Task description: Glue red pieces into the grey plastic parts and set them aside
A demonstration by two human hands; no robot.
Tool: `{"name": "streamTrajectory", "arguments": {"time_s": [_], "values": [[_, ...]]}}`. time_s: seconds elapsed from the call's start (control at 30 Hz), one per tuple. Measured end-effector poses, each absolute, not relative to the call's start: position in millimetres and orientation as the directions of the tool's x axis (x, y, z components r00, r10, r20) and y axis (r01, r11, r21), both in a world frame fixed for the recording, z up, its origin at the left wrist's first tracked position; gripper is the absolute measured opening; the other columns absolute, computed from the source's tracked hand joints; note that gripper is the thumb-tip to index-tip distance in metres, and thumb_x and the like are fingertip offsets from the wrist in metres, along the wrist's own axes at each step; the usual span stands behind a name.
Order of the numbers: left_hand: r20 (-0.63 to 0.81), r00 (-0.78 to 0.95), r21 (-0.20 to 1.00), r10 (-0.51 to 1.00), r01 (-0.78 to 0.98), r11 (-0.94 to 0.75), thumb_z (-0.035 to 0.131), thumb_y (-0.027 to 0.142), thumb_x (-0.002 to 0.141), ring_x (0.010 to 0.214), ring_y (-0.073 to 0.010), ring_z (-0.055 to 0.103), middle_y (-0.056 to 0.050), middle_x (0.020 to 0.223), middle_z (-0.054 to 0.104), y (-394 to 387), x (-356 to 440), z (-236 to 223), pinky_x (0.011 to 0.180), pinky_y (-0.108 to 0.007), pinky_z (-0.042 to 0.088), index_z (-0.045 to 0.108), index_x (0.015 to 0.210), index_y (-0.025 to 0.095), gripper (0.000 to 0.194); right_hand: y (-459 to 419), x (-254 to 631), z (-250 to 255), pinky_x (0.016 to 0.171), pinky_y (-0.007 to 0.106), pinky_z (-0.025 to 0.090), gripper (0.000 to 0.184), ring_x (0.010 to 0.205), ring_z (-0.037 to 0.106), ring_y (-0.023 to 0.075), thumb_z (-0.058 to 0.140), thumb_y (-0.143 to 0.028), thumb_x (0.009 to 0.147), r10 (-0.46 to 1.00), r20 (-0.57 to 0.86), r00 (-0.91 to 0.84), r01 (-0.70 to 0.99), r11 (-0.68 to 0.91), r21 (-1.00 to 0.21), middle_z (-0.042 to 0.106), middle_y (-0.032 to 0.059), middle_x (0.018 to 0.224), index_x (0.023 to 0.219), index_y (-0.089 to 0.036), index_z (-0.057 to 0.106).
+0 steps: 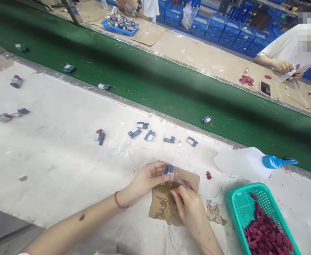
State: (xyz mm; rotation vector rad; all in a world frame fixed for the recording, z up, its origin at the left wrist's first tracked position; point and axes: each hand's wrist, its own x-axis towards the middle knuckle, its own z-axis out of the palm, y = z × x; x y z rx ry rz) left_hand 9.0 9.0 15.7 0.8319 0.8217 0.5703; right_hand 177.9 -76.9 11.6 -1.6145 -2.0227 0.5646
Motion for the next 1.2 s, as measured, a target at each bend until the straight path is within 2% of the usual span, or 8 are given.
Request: {"name": "streamTrajectory", "arguments": {"time_s": [0.1, 0.23, 0.37, 0.5, 0.63, 0.87, 1.2], "values": [[-0.457, 0.587, 0.699, 0.668, -0.227, 0.678, 0.084, 0.039, 0.069, 0.081, -0.0177, 0.068, -0.003, 0.085, 0.071, 3, 8, 15, 0.066, -0.026, 0.050, 0.062, 0.100, 0.019, 0.043, -78, 181, 13, 0.050, 0.024, 0.045, 0.036, 0.051, 0.060, 0.0148, 0.041, -0.037, 0.101, 0.997, 0.026, -0.071, 0.643, 0.066, -0.763, 0.064, 0.0002, 0.062, 0.073, -0.023, 0.057], [-0.508, 0.601, 0.558, 0.617, -0.317, 0.767, 0.088, 0.035, 0.064, 0.076, -0.0133, 0.069, 0.002, 0.080, 0.067, 0, 8, 16, 0.065, -0.021, 0.051, 0.062, 0.095, 0.020, 0.043, -78, 184, 17, 0.043, 0.022, 0.045, 0.031, 0.047, 0.058, 0.0137, 0.057, -0.044, 0.092, 0.981, -0.076, 0.180, 0.345, -0.135, -0.929, 0.063, -0.0012, 0.056, 0.071, -0.021, 0.062], [-0.522, 0.611, 0.509, 0.595, -0.336, 0.792, 0.092, 0.034, 0.059, 0.068, -0.0079, 0.064, 0.003, 0.077, 0.067, -2, 8, 16, 0.059, -0.016, 0.049, 0.065, 0.100, 0.019, 0.051, -78, 181, 21, 0.041, 0.022, 0.046, 0.030, 0.045, 0.057, 0.0134, 0.065, -0.047, 0.086, 0.941, -0.072, 0.331, 0.153, -0.129, -0.980, 0.062, -0.0008, 0.054, 0.073, -0.020, 0.065], [-0.544, 0.630, 0.483, 0.555, -0.305, 0.820, 0.092, 0.037, 0.056, 0.065, -0.0076, 0.063, 0.002, 0.076, 0.067, -6, 10, 13, 0.061, -0.017, 0.050, 0.065, 0.085, 0.016, 0.045, -79, 175, 24, 0.044, 0.022, 0.050, 0.025, 0.049, 0.061, 0.0134, 0.068, -0.043, 0.086, 0.934, -0.019, 0.356, 0.111, -0.062, -0.992, 0.066, 0.0009, 0.061, 0.077, -0.020, 0.067], [-0.536, 0.627, 0.513, 0.566, -0.290, 0.808, 0.092, 0.038, 0.056, 0.064, -0.0084, 0.062, 0.002, 0.072, 0.067, -10, 12, 10, 0.060, -0.018, 0.050, 0.062, 0.079, 0.015, 0.045, -79, 169, 27, 0.042, 0.021, 0.050, 0.027, 0.047, 0.060, 0.0126, 0.067, -0.044, 0.087, 0.939, -0.010, 0.343, 0.097, -0.046, -0.994, 0.065, 0.0008, 0.058, 0.076, -0.019, 0.068], [-0.466, 0.570, 0.617, 0.677, -0.338, 0.710, 0.092, 0.030, 0.059, 0.070, -0.0099, 0.065, -0.001, 0.081, 0.072, -13, 14, 12, 0.067, -0.021, 0.051, 0.059, 0.077, 0.014, 0.040, -75, 163, 30, 0.036, 0.019, 0.043, 0.037, 0.036, 0.049, 0.0091, 0.067, -0.052, 0.084, 0.922, -0.152, 0.356, -0.001, -0.162, -0.987, 0.058, -0.0026, 0.046, 0.069, -0.018, 0.062], [-0.351, 0.510, 0.758, 0.785, -0.338, 0.558, 0.088, 0.026, 0.063, 0.082, -0.0154, 0.071, -0.005, 0.087, 0.076, -22, 17, 5, 0.074, -0.025, 0.055, 0.057, 0.075, 0.016, 0.035, -82, 160, 10, 0.036, 0.018, 0.040, 0.039, 0.037, 0.046, 0.0089, 0.068, -0.054, 0.081, 0.879, -0.271, 0.392, -0.065, -0.268, -0.961, 0.056, -0.0029, 0.047, 0.069, -0.019, 0.061]]}}
